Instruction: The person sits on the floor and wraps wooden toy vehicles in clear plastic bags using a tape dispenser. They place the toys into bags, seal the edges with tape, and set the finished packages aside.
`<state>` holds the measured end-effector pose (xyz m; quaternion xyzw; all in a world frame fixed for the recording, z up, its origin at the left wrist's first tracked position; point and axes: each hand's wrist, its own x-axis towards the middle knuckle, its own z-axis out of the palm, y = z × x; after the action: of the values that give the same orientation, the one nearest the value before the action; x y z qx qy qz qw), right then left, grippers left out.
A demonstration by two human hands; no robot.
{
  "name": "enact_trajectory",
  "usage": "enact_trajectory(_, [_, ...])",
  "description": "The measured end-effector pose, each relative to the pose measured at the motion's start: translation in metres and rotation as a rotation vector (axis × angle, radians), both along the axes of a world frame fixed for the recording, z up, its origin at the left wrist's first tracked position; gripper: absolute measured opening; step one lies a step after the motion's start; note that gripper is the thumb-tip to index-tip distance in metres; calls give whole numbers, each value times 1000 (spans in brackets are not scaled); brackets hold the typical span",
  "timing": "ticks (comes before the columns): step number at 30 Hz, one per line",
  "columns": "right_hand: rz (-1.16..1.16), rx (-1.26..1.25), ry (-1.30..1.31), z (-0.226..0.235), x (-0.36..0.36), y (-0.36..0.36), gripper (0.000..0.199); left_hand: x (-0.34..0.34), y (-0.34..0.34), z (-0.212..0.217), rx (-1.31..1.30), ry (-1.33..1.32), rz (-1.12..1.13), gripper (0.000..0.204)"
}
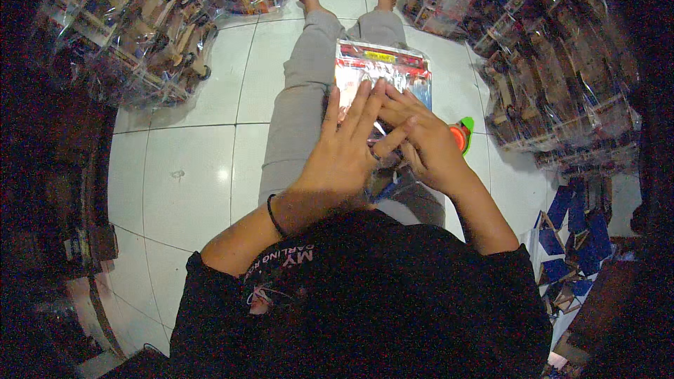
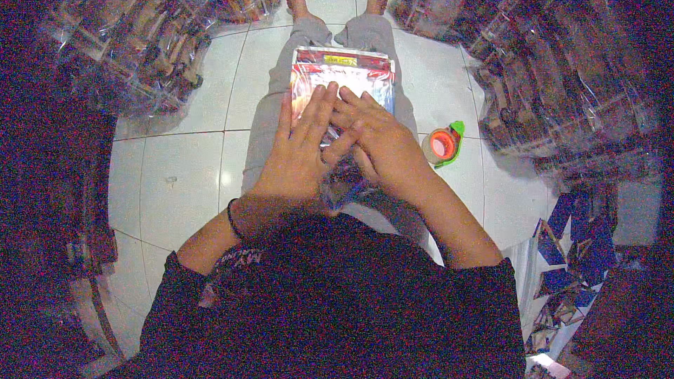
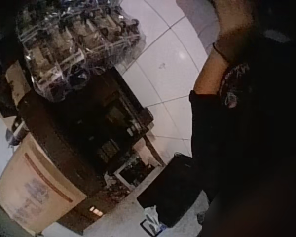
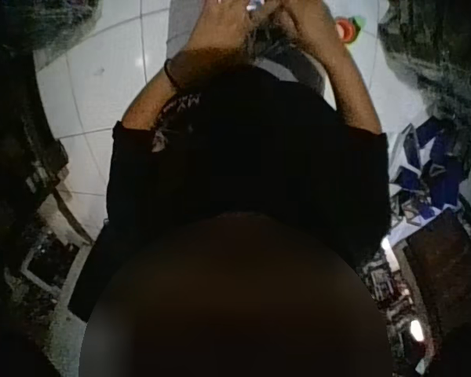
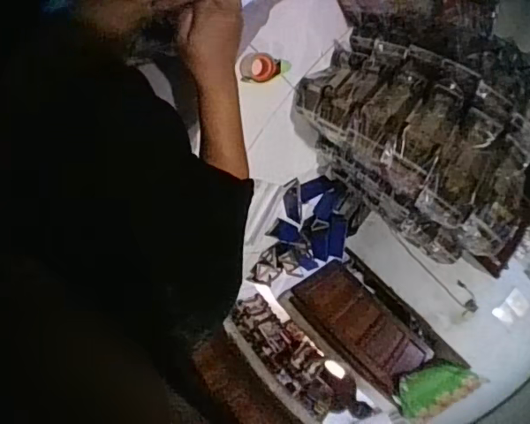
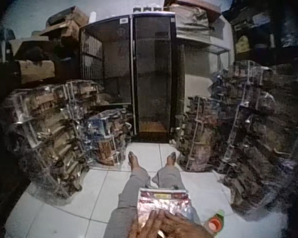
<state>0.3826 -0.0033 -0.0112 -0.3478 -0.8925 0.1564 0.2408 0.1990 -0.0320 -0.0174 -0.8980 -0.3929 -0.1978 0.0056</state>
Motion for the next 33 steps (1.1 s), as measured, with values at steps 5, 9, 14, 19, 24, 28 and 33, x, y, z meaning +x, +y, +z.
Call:
enact_trajectory(5, [54, 6, 22, -6, 14, -4, 41, 4, 1, 2, -81, -83, -57, 79])
enact_trajectory(9, [-300, -232, 696, -59, 77, 9, 30, 5, 2, -1, 1, -7, 7, 74])
enact_trajectory(14, [-1677, -196, -90, -211, 207, 43, 110, 1, 6, -5, 32, 97, 28, 65])
enact_trajectory(19, [-1504, -659, 22, -336, 270, 42, 72, -2, 8, -10, 178, 66, -13, 76])
enact_trajectory(24, [-1431, -905, 1220, -290, 230, 57, 56, -3, 5, -8, 55, -85, -30, 81])
enact_trajectory(28, [-824, -603, 1806, -136, 154, 68, 44, -5, -1, -6, 91, -1, 11, 99])
enact_trajectory(33, [-332, 498, 610, 39, 44, 85, 50, -8, -4, -10, 61, -21, 2, 105])
